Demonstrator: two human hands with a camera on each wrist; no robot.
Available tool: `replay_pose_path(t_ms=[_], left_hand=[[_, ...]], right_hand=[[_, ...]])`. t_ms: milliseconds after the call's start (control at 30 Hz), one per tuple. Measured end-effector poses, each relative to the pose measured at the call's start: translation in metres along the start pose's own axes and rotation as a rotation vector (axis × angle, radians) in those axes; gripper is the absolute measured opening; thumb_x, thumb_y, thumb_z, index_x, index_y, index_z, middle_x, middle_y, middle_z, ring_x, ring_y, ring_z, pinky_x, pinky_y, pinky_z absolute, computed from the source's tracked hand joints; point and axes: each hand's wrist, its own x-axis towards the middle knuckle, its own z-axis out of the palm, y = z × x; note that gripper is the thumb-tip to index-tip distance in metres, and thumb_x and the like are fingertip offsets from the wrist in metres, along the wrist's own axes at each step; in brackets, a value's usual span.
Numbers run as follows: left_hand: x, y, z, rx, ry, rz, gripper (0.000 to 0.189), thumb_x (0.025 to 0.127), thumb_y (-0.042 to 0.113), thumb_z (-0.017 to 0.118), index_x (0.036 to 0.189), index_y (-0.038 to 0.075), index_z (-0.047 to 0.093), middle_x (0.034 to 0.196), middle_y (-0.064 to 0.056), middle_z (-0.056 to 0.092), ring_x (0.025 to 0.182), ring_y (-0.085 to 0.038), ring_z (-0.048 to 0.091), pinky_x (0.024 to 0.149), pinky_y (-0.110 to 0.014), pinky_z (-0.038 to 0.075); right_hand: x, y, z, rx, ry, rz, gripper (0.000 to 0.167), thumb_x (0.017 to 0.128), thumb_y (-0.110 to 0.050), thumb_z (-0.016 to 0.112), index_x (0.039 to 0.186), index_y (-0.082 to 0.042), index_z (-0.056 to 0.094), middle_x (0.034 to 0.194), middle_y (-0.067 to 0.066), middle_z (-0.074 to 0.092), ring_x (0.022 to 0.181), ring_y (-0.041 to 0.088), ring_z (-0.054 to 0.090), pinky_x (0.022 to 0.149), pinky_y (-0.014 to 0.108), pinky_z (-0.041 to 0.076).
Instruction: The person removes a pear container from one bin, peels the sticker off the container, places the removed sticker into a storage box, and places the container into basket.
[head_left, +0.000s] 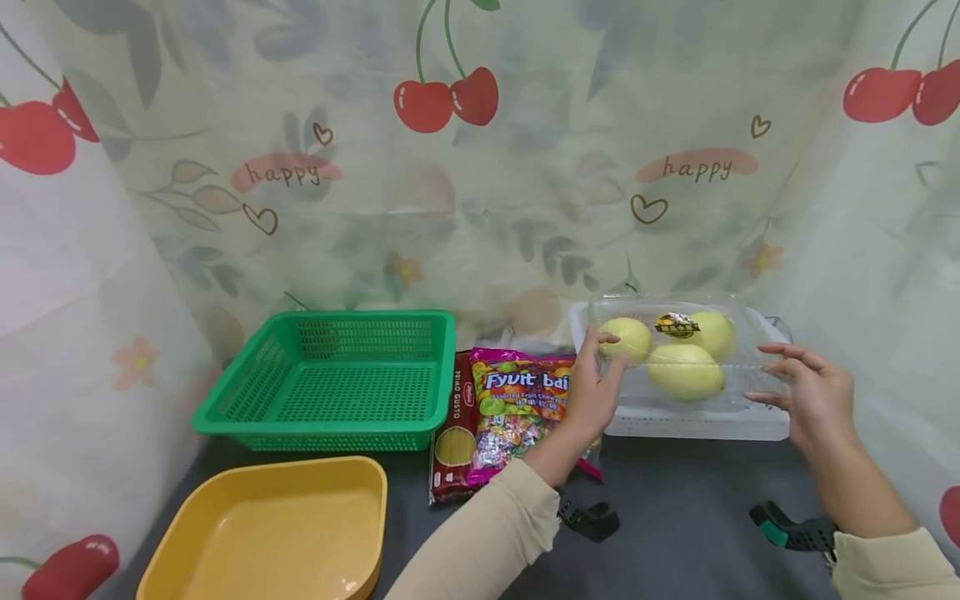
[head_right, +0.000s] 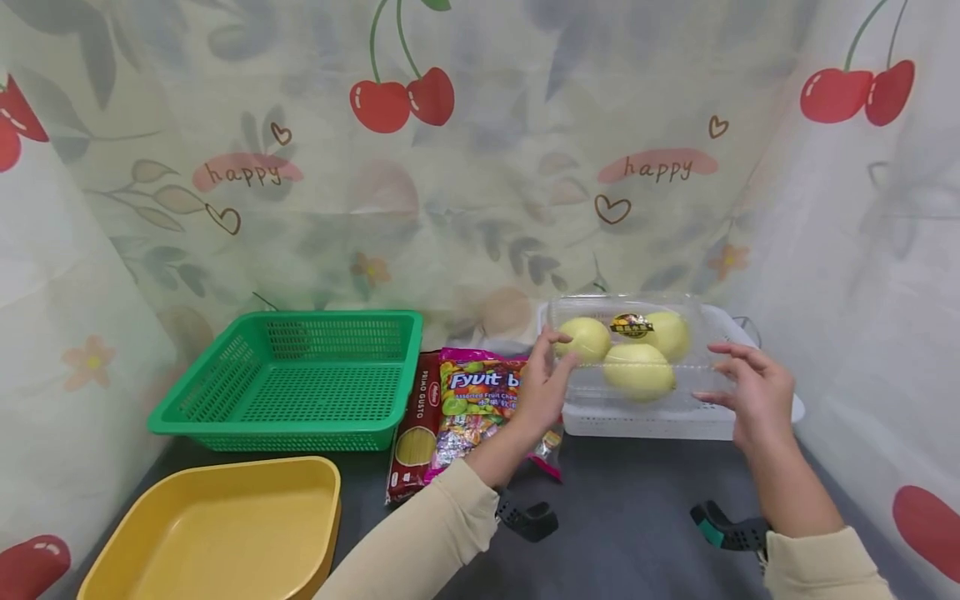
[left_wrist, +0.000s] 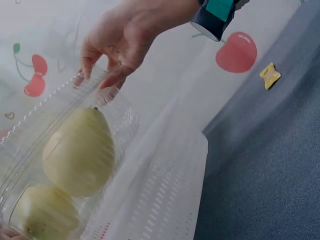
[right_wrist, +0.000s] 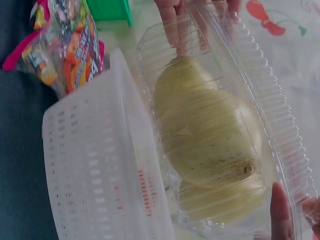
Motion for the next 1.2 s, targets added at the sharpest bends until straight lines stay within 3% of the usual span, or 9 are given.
replay_pose_path(t_ms=[100, 233, 533, 700, 800, 933, 1033, 1100, 1200], left_hand=[[-0.004, 0.003, -0.004, 0.01, 0.033, -0.006, 0.022, 0.089, 0.024, 0.051, 0.108, 0.016, 0.057, 0.152, -0.007, 0.028, 0.126, -0.02, 0.045, 0.076, -0.026, 0.043], [-0.008, 0.006, -0.011, 0.01, 0.052, 0.0, 0.022, 0.087, 0.02, 0.05, 0.107, 0.016, 0.058, 0.152, -0.009, 0.03, 0.066, -0.012, 0.052, 0.052, -0.022, 0.037], [-0.012, 0.015, -0.029, 0.051, 0.075, 0.051, 0.022, 0.085, 0.015, 0.047, 0.104, 0.015, 0.059, 0.149, -0.012, 0.034, 0.068, -0.021, 0.053, 0.058, -0.022, 0.04], [-0.019, 0.018, -0.042, 0.015, 0.073, 0.023, 0.022, 0.085, 0.014, 0.048, 0.103, 0.014, 0.058, 0.15, -0.009, 0.032, 0.109, -0.023, 0.058, 0.056, -0.018, 0.04], [-0.025, 0.022, -0.051, 0.0, 0.066, 0.014, 0.024, 0.085, 0.013, 0.047, 0.106, 0.014, 0.058, 0.152, -0.005, 0.03, 0.063, -0.022, 0.055, 0.041, -0.019, 0.03], [-0.034, 0.027, -0.062, 0.023, 0.049, 0.014, 0.027, 0.087, 0.014, 0.046, 0.111, 0.016, 0.058, 0.154, 0.003, 0.026, 0.054, -0.012, 0.038, 0.041, -0.021, 0.033], [-0.04, 0.03, -0.07, 0.02, 0.051, 0.025, 0.028, 0.088, 0.013, 0.046, 0.113, 0.015, 0.057, 0.154, 0.005, 0.025, 0.1, -0.015, 0.058, 0.066, -0.026, 0.049], [-0.044, 0.032, -0.076, -0.021, 0.07, 0.03, 0.028, 0.087, 0.009, 0.046, 0.113, 0.014, 0.057, 0.153, 0.004, 0.027, 0.131, -0.019, 0.041, 0.088, -0.033, 0.049], [-0.048, 0.034, -0.083, -0.087, 0.101, 0.048, 0.031, 0.084, 0.002, 0.046, 0.111, 0.009, 0.057, 0.152, 0.002, 0.029, 0.14, -0.022, 0.029, 0.099, -0.04, 0.043]], right_hand=[[-0.007, 0.001, 0.003, 0.011, -0.028, -0.03, 0.027, 0.092, -0.001, 0.044, 0.096, -0.009, 0.069, 0.113, -0.012, 0.048, 0.098, 0.006, 0.042, 0.052, 0.032, 0.056], [-0.015, 0.003, 0.008, 0.032, -0.055, -0.05, 0.026, 0.093, -0.002, 0.046, 0.097, -0.01, 0.07, 0.112, -0.011, 0.048, 0.095, 0.005, 0.044, 0.052, 0.031, 0.056], [-0.028, 0.006, 0.016, 0.167, -0.157, -0.032, 0.02, 0.093, -0.004, 0.05, 0.095, -0.011, 0.069, 0.113, -0.01, 0.045, 0.087, 0.005, 0.053, 0.055, 0.034, 0.057], [-0.036, 0.011, 0.022, 0.129, -0.208, -0.077, 0.016, 0.093, -0.007, 0.054, 0.098, -0.012, 0.068, 0.115, -0.009, 0.044, 0.089, 0.004, 0.053, 0.056, 0.031, 0.057], [-0.042, 0.014, 0.028, 0.096, -0.227, -0.119, 0.018, 0.092, -0.006, 0.054, 0.103, -0.012, 0.068, 0.116, -0.01, 0.046, 0.093, 0.003, 0.054, 0.057, 0.03, 0.057], [-0.051, 0.018, 0.036, 0.041, -0.232, -0.169, 0.025, 0.093, -0.007, 0.053, 0.115, -0.01, 0.065, 0.128, -0.01, 0.047, 0.11, 0.002, 0.049, 0.057, 0.027, 0.057], [-0.059, 0.02, 0.043, -0.006, -0.254, -0.217, 0.029, 0.096, -0.008, 0.049, 0.121, -0.008, 0.062, 0.145, -0.009, 0.039, 0.132, 0.005, 0.034, 0.059, 0.024, 0.056], [-0.064, 0.021, 0.048, -0.013, -0.269, -0.245, 0.03, 0.097, -0.007, 0.046, 0.122, -0.006, 0.061, 0.15, -0.009, 0.032, 0.14, 0.006, 0.024, 0.06, 0.023, 0.056], [-0.071, 0.021, 0.056, -0.02, -0.268, -0.277, 0.029, 0.097, -0.006, 0.043, 0.119, -0.003, 0.063, 0.151, -0.005, 0.032, 0.143, 0.008, 0.02, 0.06, 0.023, 0.056]])
